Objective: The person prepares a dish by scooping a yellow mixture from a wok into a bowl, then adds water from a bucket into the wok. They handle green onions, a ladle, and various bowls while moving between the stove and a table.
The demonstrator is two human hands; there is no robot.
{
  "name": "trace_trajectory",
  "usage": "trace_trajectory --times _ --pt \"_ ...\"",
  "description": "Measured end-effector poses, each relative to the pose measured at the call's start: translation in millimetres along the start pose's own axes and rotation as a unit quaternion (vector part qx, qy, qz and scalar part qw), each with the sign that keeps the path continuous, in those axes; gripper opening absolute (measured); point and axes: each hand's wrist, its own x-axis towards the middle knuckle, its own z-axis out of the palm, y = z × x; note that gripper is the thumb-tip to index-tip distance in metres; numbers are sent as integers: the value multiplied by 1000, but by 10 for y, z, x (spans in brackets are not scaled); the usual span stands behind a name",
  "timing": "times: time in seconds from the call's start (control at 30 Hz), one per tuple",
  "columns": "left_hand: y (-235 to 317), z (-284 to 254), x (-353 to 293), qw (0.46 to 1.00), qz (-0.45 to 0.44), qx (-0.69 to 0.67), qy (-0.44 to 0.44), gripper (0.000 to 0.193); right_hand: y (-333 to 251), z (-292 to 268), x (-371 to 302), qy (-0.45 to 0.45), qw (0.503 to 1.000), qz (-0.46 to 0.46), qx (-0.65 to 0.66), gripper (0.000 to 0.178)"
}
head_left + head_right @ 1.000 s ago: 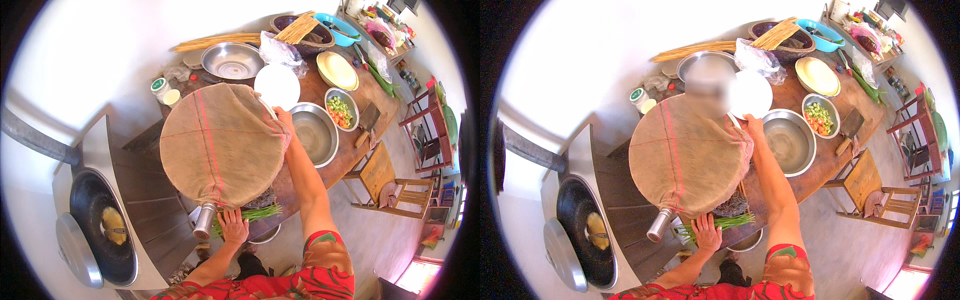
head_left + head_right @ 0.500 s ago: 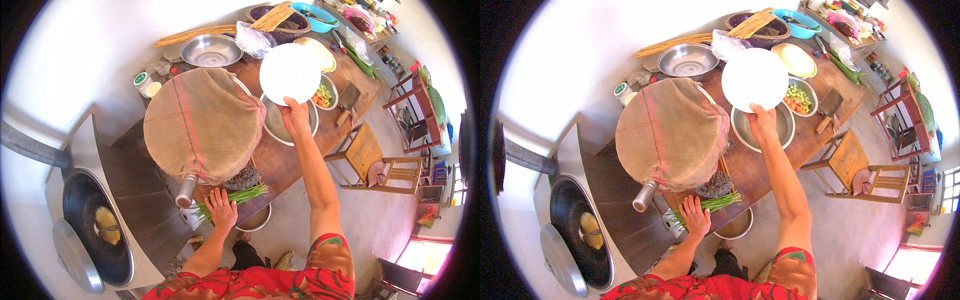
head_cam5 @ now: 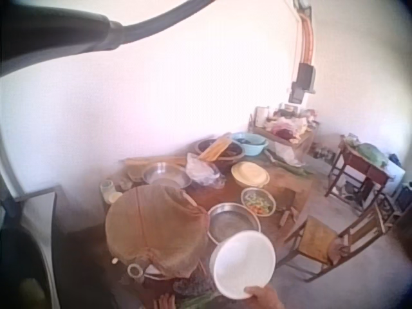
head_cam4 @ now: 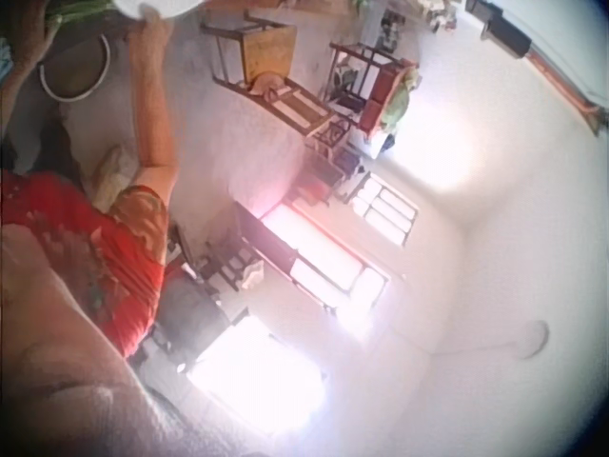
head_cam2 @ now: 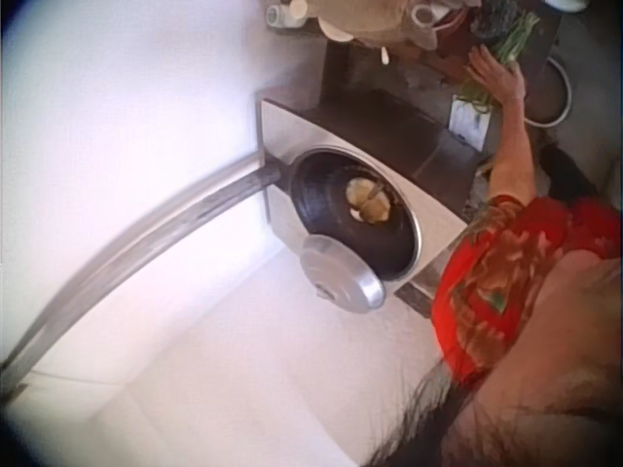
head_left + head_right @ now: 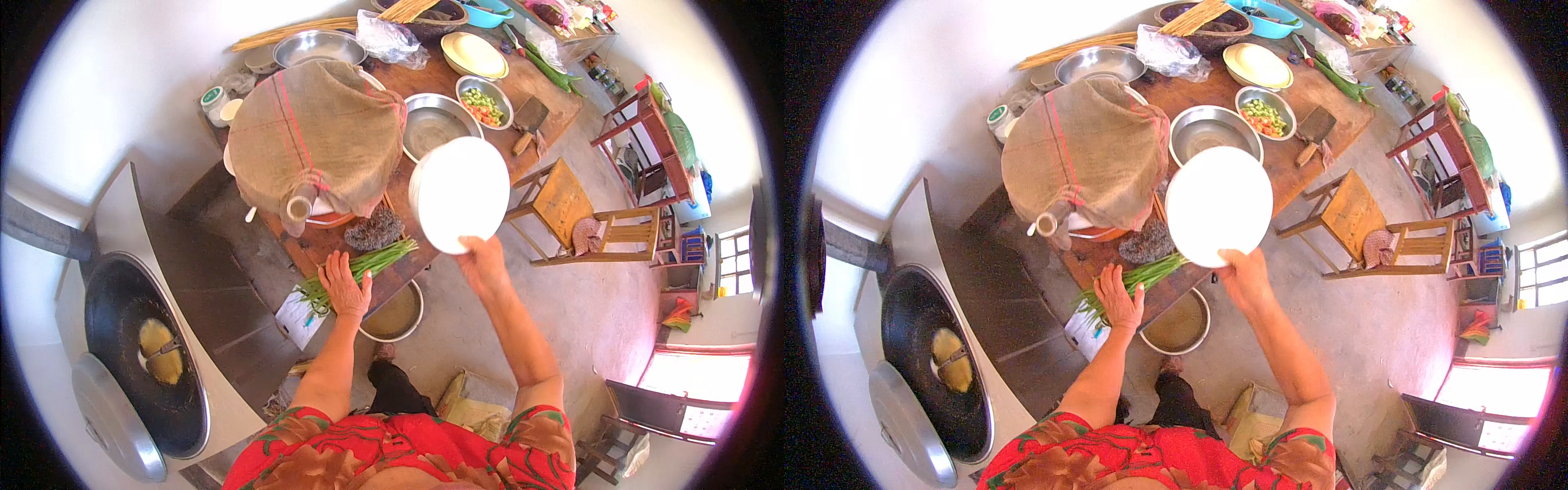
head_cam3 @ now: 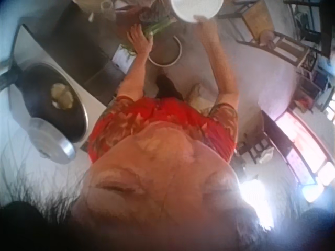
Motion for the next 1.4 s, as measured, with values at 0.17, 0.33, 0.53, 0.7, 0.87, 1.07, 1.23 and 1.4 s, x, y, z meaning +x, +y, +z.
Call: trace_trajectory --times 0.17,0.33,0.53,0.7,0.87,1.07,1.23,1.4 --pt "-62 -44 -13 995 29 -93 30 53 505 -337 -1005 21 997 70 7 56" --pt "-145 -189 32 992 17 -117 -32 40 949 -561 -1683 54 993 104 18 57" --pt "-13 -597 45 978 34 -200 56 40 1149 -517 -2007 67 992 103 22 57" --pt "194 -1304 -112 717 -151 -635 -245 56 1179 -292 -1993 64 995 74 -18 52" --pt "429 -1779 -445 658 -136 -685 -281 90 1209 163 -2017 7 997 72 -14 55" --pt "298 -2227 -522 645 -182 -710 -218 84 1171 347 -2116 -22 985 153 -81 60" --pt "135 -2410 -613 706 -169 -638 -258 79 486 562 -1779 -103 789 -242 -555 86" --pt "203 -2385 -751 774 -113 -546 -300 73 440 1219 -1655 -229 514 -275 -779 58"
